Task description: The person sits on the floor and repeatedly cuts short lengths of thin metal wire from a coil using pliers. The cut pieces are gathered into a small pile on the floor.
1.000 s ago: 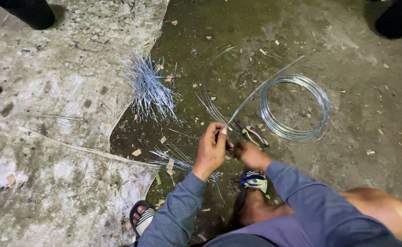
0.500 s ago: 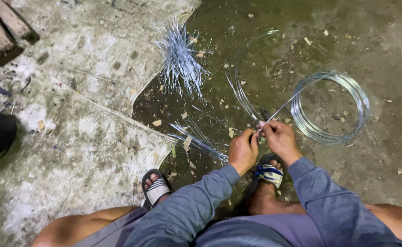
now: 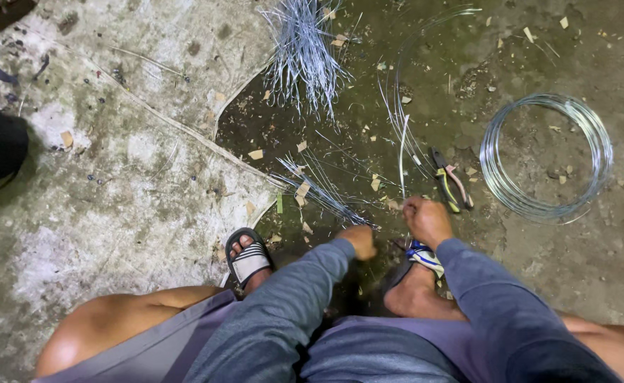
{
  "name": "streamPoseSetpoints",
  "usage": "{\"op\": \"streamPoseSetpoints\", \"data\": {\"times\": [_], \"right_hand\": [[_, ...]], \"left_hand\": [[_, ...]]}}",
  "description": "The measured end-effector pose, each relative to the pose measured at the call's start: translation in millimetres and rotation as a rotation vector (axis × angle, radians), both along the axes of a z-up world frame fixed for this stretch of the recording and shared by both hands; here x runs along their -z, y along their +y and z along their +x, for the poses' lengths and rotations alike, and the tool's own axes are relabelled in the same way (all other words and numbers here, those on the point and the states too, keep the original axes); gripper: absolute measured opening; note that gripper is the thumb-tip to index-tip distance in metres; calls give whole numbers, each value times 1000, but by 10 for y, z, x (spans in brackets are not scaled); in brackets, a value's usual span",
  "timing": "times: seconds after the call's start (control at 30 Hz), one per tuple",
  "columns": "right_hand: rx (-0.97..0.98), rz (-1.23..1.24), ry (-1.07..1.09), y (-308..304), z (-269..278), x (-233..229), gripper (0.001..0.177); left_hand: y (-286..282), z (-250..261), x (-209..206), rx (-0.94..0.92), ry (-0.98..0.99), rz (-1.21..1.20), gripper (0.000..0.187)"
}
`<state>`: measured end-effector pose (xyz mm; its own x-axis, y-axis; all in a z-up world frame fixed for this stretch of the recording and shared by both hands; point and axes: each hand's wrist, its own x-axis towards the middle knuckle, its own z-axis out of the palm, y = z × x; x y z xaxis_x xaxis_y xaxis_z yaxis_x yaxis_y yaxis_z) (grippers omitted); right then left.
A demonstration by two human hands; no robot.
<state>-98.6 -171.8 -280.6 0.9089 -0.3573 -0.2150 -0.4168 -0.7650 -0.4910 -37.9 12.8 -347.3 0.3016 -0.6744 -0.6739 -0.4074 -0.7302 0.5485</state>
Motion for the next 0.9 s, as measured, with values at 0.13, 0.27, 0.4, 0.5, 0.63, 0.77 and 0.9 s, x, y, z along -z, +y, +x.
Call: {"op": "streamPoseSetpoints", "data": {"times": [0.13,0.27,0.4,0.5,0.63,0.77,0.9], "right_hand": [[-50,-37,57,61,285,17,18],[-217,-91,-119,48,1029,-207,19],[-204,-110,-92,-18,2075,-599,40],[-265,57,-393,-171,2554,-827,46],[-317,87,-296,-584,2417,-736,30],[-167,149,148,-1095,1642,-253,26],[-67,31,113,-1395,839,297,17]], "left_hand": [[270,299,212,-94,-49,101,39],[362,512,302,-268,-114,38,33],[308,609,284,-331,-119,41,31],[298,601,174,-250,-165,6,32],[220,677,67,-335,-215,-74,30],[147,666,-10,-338,-431,-289,35],[9,634,-51,-233,-371,-371,35]]}}
